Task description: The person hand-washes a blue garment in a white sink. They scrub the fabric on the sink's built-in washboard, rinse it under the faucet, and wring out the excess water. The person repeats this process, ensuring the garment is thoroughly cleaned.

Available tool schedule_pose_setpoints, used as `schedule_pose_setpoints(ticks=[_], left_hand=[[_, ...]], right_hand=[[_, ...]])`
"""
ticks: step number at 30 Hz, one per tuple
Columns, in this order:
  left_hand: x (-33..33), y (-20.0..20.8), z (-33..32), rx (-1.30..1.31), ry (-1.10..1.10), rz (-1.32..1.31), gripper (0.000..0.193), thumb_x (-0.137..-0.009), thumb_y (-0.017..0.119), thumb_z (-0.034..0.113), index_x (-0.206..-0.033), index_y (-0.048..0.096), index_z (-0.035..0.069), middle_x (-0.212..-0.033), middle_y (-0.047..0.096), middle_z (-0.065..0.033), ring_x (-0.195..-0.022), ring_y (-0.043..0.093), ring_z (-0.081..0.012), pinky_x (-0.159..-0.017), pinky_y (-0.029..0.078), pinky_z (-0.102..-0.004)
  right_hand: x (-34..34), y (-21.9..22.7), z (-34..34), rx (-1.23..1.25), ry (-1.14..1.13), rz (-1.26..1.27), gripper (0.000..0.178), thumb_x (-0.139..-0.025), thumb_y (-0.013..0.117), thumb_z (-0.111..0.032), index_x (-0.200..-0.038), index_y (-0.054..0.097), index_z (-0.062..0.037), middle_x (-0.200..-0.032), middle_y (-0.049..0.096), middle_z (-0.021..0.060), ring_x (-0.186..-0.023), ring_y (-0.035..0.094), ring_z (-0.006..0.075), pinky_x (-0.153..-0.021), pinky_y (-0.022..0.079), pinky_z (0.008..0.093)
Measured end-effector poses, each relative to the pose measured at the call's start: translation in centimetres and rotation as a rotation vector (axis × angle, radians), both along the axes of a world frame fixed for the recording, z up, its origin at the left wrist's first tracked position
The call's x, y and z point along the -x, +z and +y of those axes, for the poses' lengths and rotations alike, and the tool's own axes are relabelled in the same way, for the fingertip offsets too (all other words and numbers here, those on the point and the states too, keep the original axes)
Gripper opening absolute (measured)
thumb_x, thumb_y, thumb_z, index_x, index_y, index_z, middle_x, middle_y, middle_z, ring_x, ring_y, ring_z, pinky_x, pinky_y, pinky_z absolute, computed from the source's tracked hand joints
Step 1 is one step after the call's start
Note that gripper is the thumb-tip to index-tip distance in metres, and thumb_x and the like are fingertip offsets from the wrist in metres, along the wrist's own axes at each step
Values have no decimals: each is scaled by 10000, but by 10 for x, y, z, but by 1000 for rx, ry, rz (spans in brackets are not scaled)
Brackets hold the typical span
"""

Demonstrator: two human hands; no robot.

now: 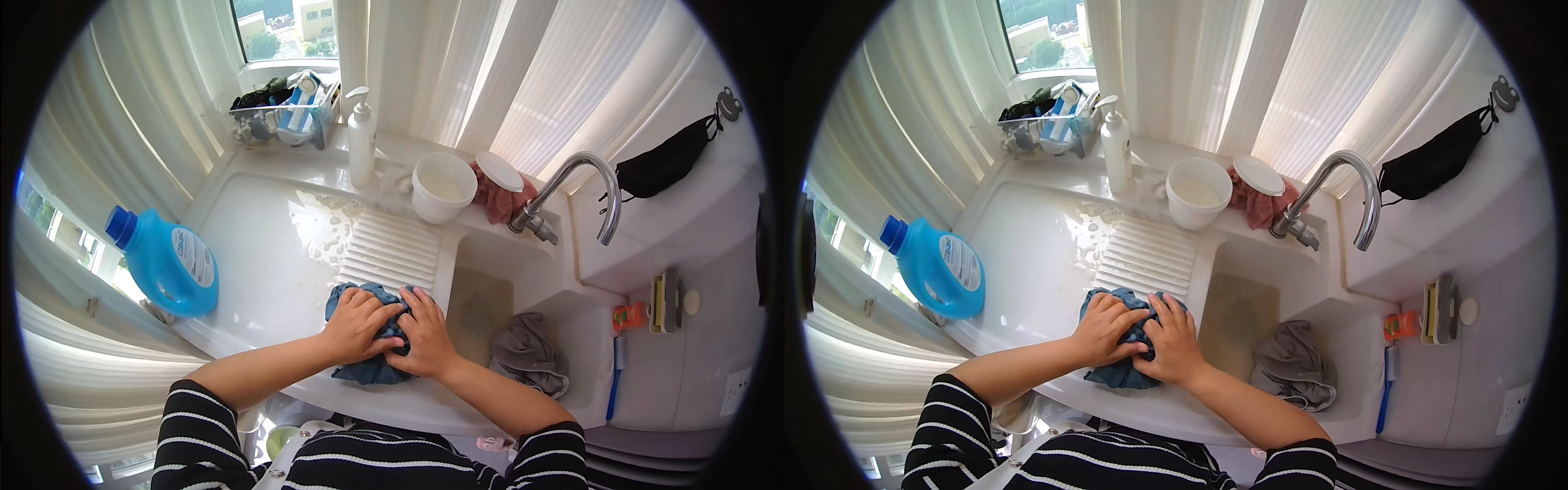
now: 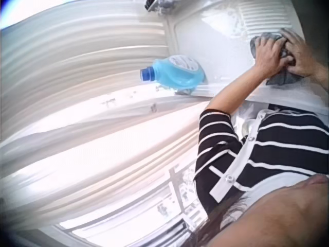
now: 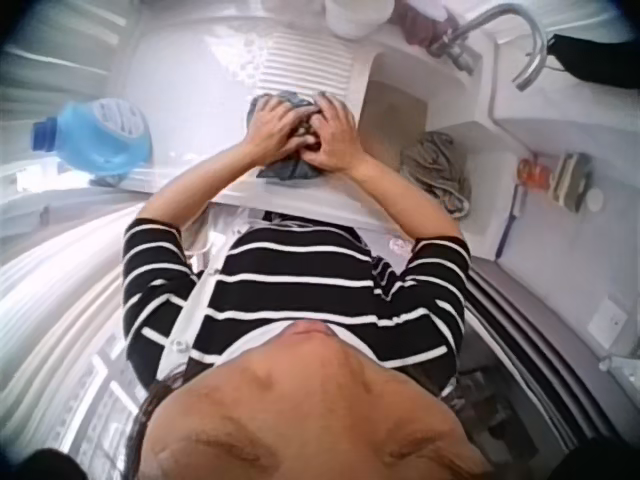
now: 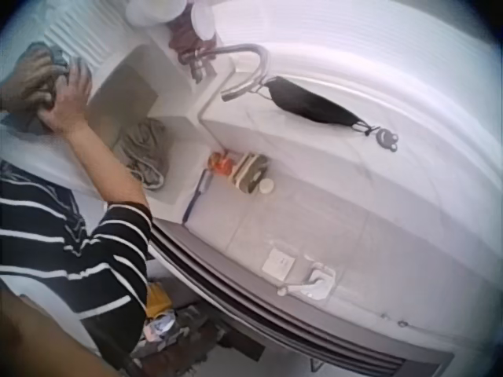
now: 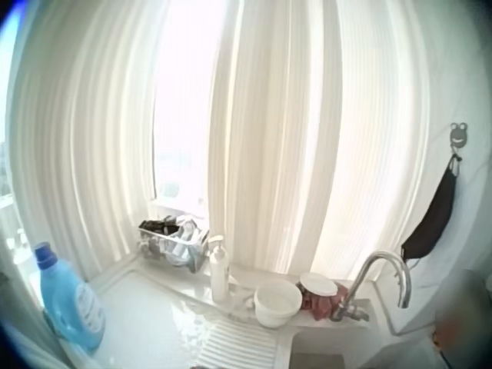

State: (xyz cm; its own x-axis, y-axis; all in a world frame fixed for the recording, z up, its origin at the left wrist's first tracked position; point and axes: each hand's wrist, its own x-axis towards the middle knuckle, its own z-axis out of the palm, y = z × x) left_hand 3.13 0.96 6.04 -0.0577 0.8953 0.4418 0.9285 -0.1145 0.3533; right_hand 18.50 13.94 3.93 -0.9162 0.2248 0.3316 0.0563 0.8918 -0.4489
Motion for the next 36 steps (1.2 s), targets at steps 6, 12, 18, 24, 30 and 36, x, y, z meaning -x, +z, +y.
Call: schedule_pose_setpoints(ticks=[6, 12, 18, 24, 30, 36], left_hand=[[33, -45, 50, -183, 111, 50, 260, -803, 715, 329, -948, 649, 124, -878, 562, -59, -847, 512, -282, -768, 384, -398], [44, -12, 40, 92, 252, -193, 476, -765, 733, 544, -876, 661, 87, -1297, 490, -256, -1214, 467, -454, -1029, 347, -547], [18, -38, 22, -60, 159, -78, 397, -829, 699, 445, -827, 616, 57, -1052, 562, -218, -1024, 519, -396, -880, 402, -499], [65, -48, 92, -185, 432, -169, 585, -835, 716, 387, -1262, 519, 40, -966, 600, -154, -873, 545, -338, -837, 399, -436], [11, -18, -7, 21, 94, -36, 705, -795, 718, 480, -1301, 567, 12, -847, 579, -114, -809, 533, -274, -755, 362, -392], [49, -54, 76, -198, 357, 13, 252, -780, 734, 348, -834, 674, 109, -884, 566, -84, -838, 515, -288, -738, 370, -426]], right_hand=[[53, -36, 42, -191, -128, 271, 315, -658, 718, -303, -889, 615, -116, -1105, 610, 55, -1038, 554, 264, -817, 395, 436], [46, 12, 40, 41, -101, 104, 374, -616, 787, -288, -871, 623, -69, -1280, 552, 136, -1191, 483, 347, -974, 386, 479], [19, -31, 3, -126, -130, 259, 366, -607, 776, -351, -837, 642, -99, -1323, 543, 154, -1203, 478, 345, -954, 362, 492], [84, -20, 51, 98, -347, 198, 622, -597, 798, -366, -1130, 632, -90, -1073, 600, 113, -997, 557, 291, -832, 427, 432], [-2, 8, -4, -6, -13, 71, 771, -585, 806, -369, -1267, 605, -69, -912, 550, 69, -877, 540, 252, -751, 401, 415], [64, -21, 53, -98, -248, 115, 542, -586, 799, -385, -1043, 654, -133, -1242, 526, 148, -1174, 480, 337, -900, 409, 480]])
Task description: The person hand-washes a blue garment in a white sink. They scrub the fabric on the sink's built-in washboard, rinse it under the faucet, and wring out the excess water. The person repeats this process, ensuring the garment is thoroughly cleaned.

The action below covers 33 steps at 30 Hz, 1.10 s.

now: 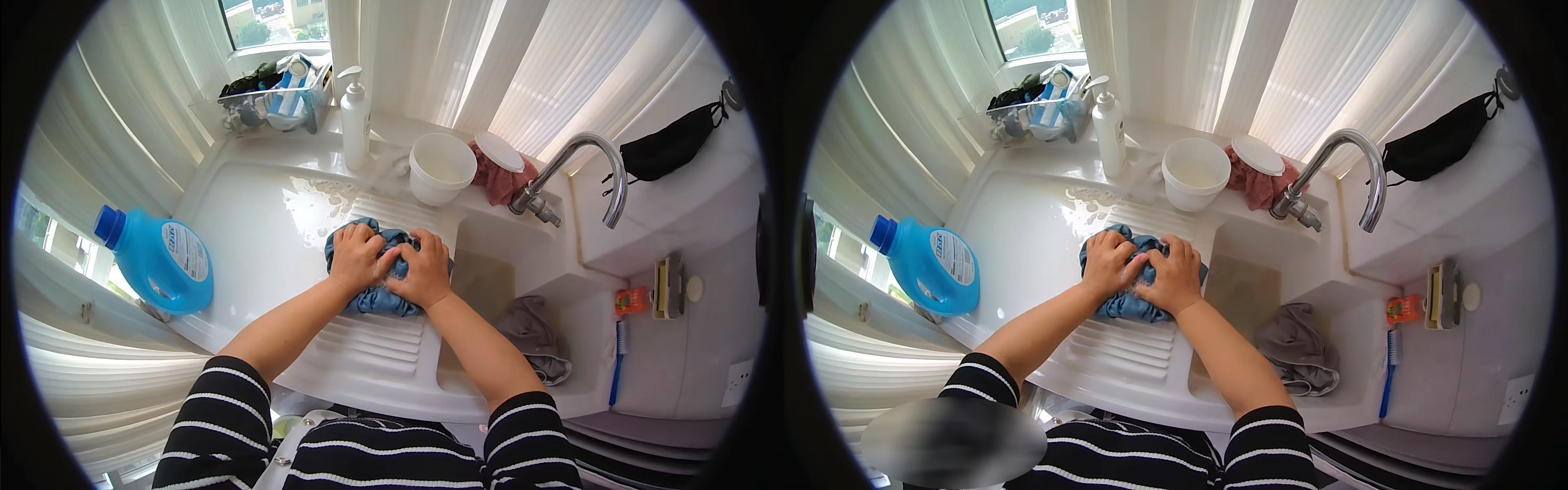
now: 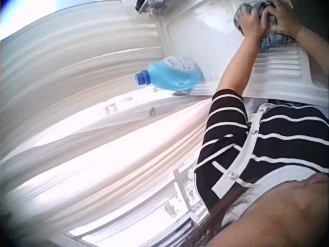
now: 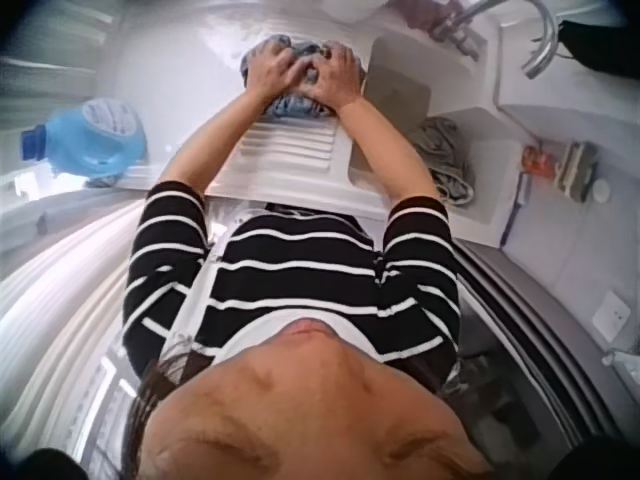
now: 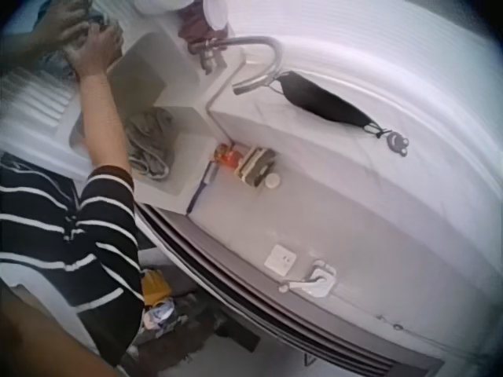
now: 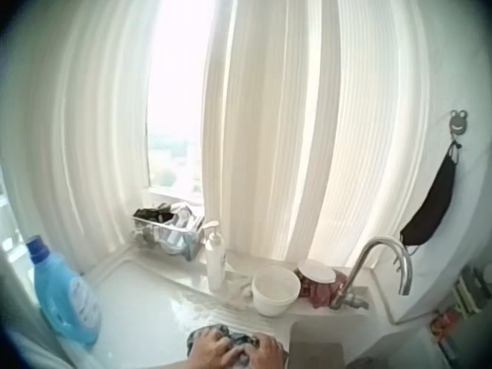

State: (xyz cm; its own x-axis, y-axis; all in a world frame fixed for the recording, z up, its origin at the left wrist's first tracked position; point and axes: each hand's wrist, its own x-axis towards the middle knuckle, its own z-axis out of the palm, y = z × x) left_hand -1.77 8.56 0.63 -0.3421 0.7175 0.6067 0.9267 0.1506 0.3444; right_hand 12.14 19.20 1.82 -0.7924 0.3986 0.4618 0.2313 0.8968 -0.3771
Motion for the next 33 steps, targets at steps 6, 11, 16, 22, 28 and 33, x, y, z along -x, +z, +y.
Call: schedule_pose_setpoints(ticks=[6, 11, 16, 22, 28, 33], left_hand=[[11, 39, -9, 383, -153, -426, 543, -780, 725, 553, -901, 683, 25, -1287, 542, -287, -1180, 521, -448, -964, 431, -543], [-19, 20, -48, 211, -313, -115, 471, -800, 692, 524, -777, 632, 58, -912, 585, -140, -880, 532, -323, -810, 396, -443], [24, 15, 29, -9, 49, -61, 392, -858, 666, 448, -998, 653, 82, -1161, 579, -140, -1111, 507, -347, -918, 377, -452], [62, 17, 99, 447, 182, -365, 530, -831, 680, 317, -1301, 593, 88, -1425, 446, -215, -1251, 448, -429, -1055, 382, -511], [125, -11, 156, 30, 25, -661, 526, -870, 591, 155, -1358, 493, -14, -1447, 442, -201, -1262, 490, -355, -1082, 373, -402], [129, -15, 156, 151, 70, -583, 508, -876, 570, 129, -1368, 514, 16, -1532, 351, -202, -1331, 450, -330, -1082, 374, -368]], right_hand=[[-5, 19, 3, 432, 103, -262, 527, -621, 790, -393, -1020, 602, -105, -1556, 280, 197, -1463, 199, 403, -1109, 284, 566], [-44, -5, -43, 14, 202, 129, 483, -532, 785, -339, -900, 616, -76, -1153, 611, 133, -1063, 574, 316, -924, 405, 469], [7, -6, 4, 24, 42, 150, 401, -564, 765, -319, -817, 572, -76, -893, 574, 101, -864, 550, 318, -746, 420, 445], [6, -17, 10, 66, 13, 170, 435, -584, 751, -315, -874, 574, -43, -1019, 615, 166, -949, 570, 360, -819, 452, 461], [7, -23, 11, 51, 9, 241, 433, -581, 759, -341, -863, 585, -62, -1000, 620, 144, -927, 581, 340, -791, 451, 452], [7, -23, 9, 71, 6, 263, 425, -580, 761, -328, -864, 588, -64, -989, 622, 144, -927, 583, 338, -798, 453, 445]])
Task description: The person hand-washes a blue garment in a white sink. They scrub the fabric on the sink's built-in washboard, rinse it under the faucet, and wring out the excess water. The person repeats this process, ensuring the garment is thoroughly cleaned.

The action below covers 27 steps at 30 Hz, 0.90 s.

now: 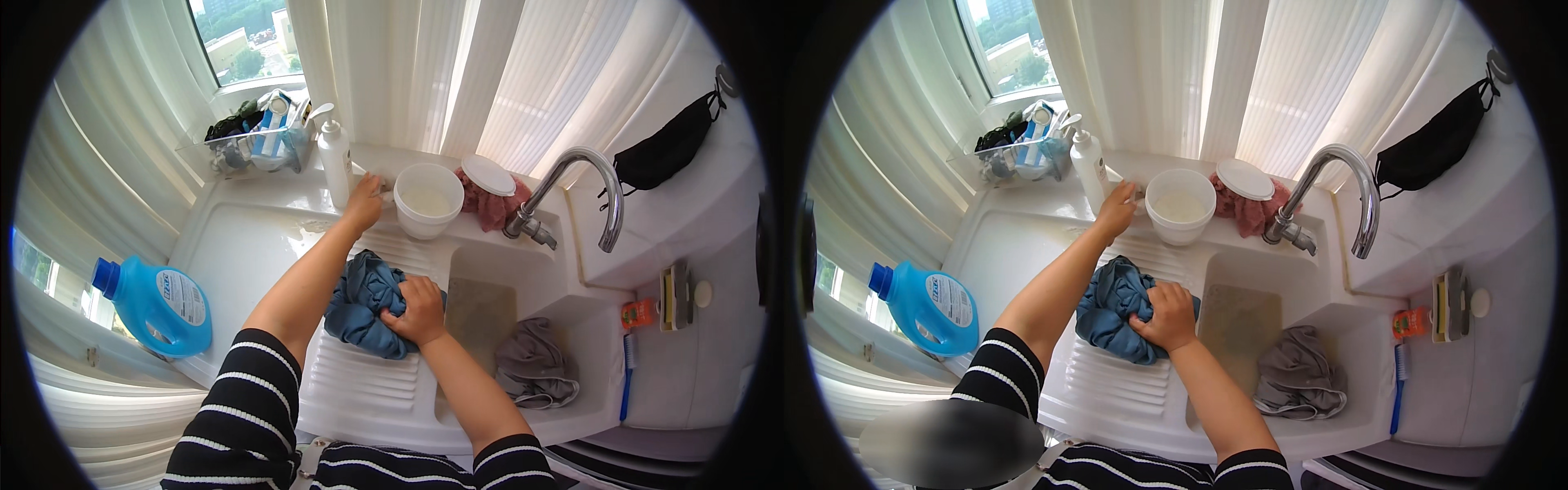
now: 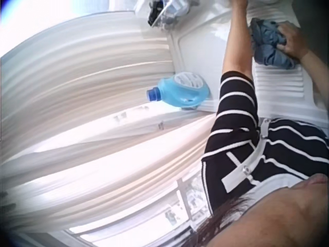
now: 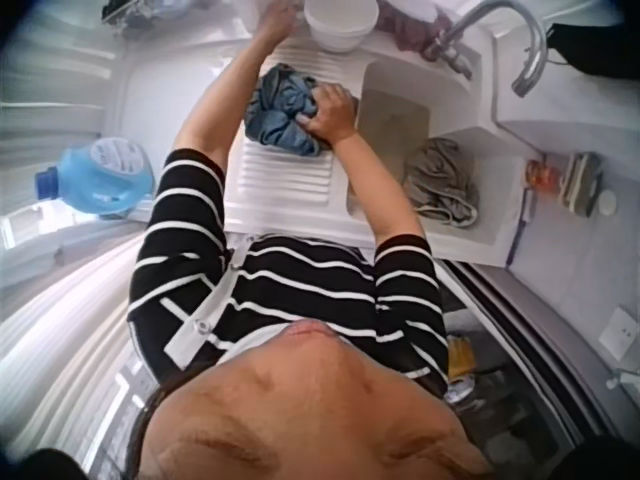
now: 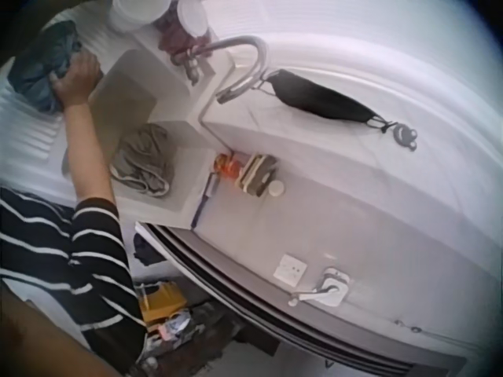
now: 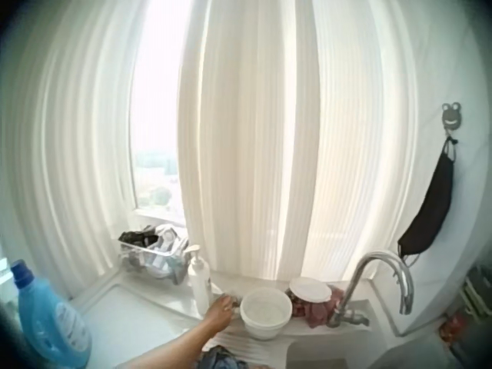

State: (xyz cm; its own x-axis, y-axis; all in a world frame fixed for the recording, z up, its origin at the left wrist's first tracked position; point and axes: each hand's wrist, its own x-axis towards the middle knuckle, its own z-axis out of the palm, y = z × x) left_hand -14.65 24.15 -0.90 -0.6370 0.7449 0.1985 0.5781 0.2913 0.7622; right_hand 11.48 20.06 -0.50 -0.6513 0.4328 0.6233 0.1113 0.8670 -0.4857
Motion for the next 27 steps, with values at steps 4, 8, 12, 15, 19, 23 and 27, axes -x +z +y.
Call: schedule_pose_setpoints(ticks=[4, 8, 12, 15, 19, 23, 27], left_hand=[[-16, 41, -36, 114, 34, 6, 439, -878, 603, 219, -1282, 612, 47, -1445, 466, -213, -1238, 538, -361, -1036, 426, -383], [-75, 73, -95, 196, -99, 92, 576, -840, 680, 463, -1172, 652, -7, -1191, 628, -254, -1076, 617, -392, -928, 486, -424], [-107, 65, -150, 235, -149, 84, 596, -780, 737, 543, -941, 634, -21, -1003, 631, -222, -983, 577, -387, -874, 467, -440], [-127, 79, -200, -217, -241, 232, 462, -773, 773, 444, -820, 590, 23, -964, 588, -180, -1000, 527, -378, -865, 444, -451], [-152, 52, -241, -198, -395, 523, 347, -779, 768, 329, -674, 555, 76, -829, 530, -104, -851, 479, -314, -783, 414, -426], [-136, 17, -192, -88, -164, 469, 298, -812, 730, 325, -727, 598, 72, -765, 573, -91, -809, 524, -326, -720, 385, -434], [-111, 40, -143, 1, 169, 596, 511, -840, 669, 489, -1134, 632, 72, -1205, 570, -191, -1119, 508, -383, -1020, 352, -497]], right_hand=[[3, -1, 0, -15, -4, 25, 420, -575, 767, -321, -857, 585, -70, -959, 615, 135, -912, 581, 335, -789, 450, 443], [1, 1, 4, -8, 7, 8, 410, -578, 779, -309, -850, 569, -85, -900, 588, 112, -877, 567, 326, -762, 438, 443], [-4, 11, 0, 0, 87, -66, 532, -616, 794, -304, -1049, 567, -95, -993, 585, 95, -955, 556, 310, -838, 408, 436], [-31, 59, -26, -118, 280, -38, 779, -617, 813, -320, -1292, 509, -77, -1076, 568, 93, -987, 546, 289, -874, 387, 441], [-72, 45, -62, -98, 250, -127, 823, -622, 817, -419, -1314, 546, -66, -1053, 526, 93, -971, 523, 280, -861, 385, 423], [-27, 9, -27, -82, 145, -144, 723, -515, 833, -379, -1140, 624, -81, -1012, 533, 97, -921, 531, 310, -805, 417, 440], [13, 32, 0, -59, -127, -403, 664, -552, 845, -397, -1086, 626, -70, -1280, 524, 177, -1151, 533, 374, -982, 410, 457]])
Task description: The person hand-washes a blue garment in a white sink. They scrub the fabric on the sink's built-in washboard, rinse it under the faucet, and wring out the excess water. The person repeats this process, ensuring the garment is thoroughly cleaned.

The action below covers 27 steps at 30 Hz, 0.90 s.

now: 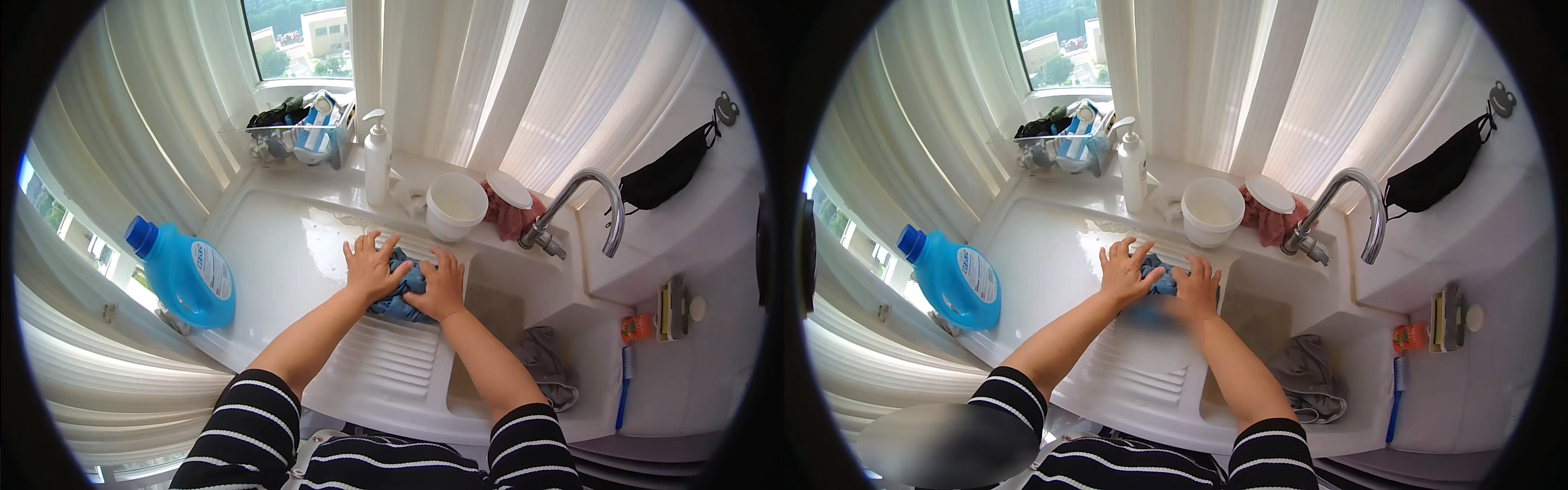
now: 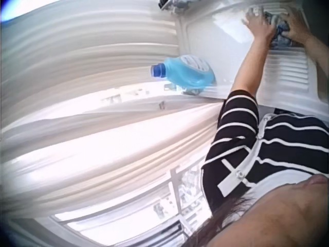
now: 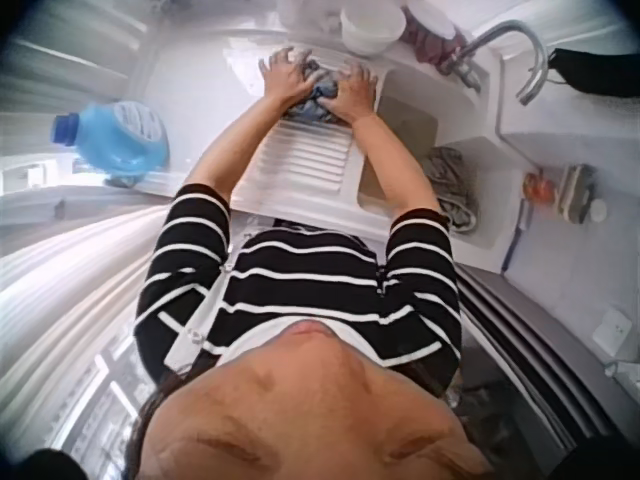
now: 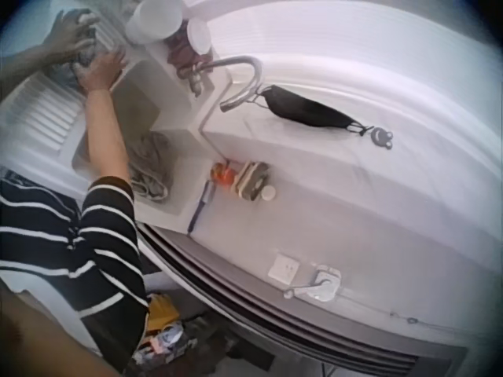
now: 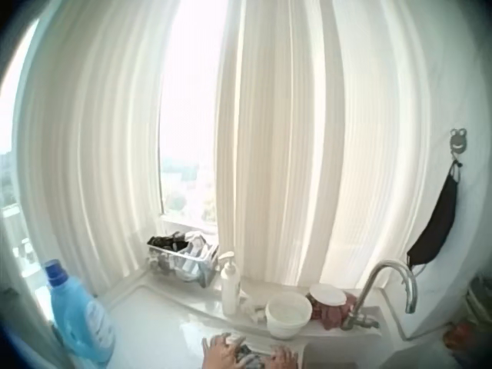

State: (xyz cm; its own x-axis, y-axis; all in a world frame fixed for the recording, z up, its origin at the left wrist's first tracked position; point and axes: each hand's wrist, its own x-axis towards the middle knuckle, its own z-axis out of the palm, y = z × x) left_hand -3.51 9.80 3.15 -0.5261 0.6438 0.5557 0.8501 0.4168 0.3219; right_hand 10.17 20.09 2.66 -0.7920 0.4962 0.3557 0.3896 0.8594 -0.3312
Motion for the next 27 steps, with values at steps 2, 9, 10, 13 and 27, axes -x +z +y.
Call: schedule_pose_setpoints(ticks=[2, 9, 10, 13, 27], left_hand=[[-5, 12, -12, 279, -93, -275, 569, -821, 669, 526, -1188, 636, 92, -1308, 503, -206, -1218, 465, -384, -1066, 310, -524], [-54, -23, -79, -132, -537, -306, 369, -803, 711, 422, -767, 602, 71, -814, 564, -118, -811, 523, -314, -742, 380, -417], [-50, -20, -61, -113, -403, -267, 330, -817, 700, 373, -749, 595, 68, -811, 562, -120, -796, 521, -321, -725, 379, -427], [-16, -29, -6, -148, -147, -213, 325, -845, 681, 355, -680, 618, 83, -771, 600, -92, -770, 551, -327, -675, 395, -436], [-35, -13, -13, -69, -202, -127, 301, -878, 657, 368, -841, 633, 71, -905, 597, -88, -906, 522, -308, -793, 380, -426]], right_hand=[[-12, 15, -7, 198, -23, -75, 646, -576, 842, -413, -1072, 623, -61, -1383, 475, 206, -1246, 495, 393, -1055, 372, 472], [-70, 10, -71, 59, 387, 271, 585, -535, 830, -432, -965, 651, -78, -1093, 613, 134, -1008, 590, 316, -862, 417, 451], [-52, 1, -51, 83, 408, 368, 519, -533, 805, -381, -919, 633, -80, -993, 620, 124, -924, 591, 314, -793, 418, 432], [-13, -8, -12, 161, 229, 254, 435, -599, 752, -337, -883, 588, -52, -935, 606, 136, -893, 569, 345, -806, 455, 432], [-29, -17, -12, 16, 98, 155, 601, -555, 802, -408, -1006, 582, -77, -1037, 607, 117, -1024, 552, 313, -848, 414, 446]])
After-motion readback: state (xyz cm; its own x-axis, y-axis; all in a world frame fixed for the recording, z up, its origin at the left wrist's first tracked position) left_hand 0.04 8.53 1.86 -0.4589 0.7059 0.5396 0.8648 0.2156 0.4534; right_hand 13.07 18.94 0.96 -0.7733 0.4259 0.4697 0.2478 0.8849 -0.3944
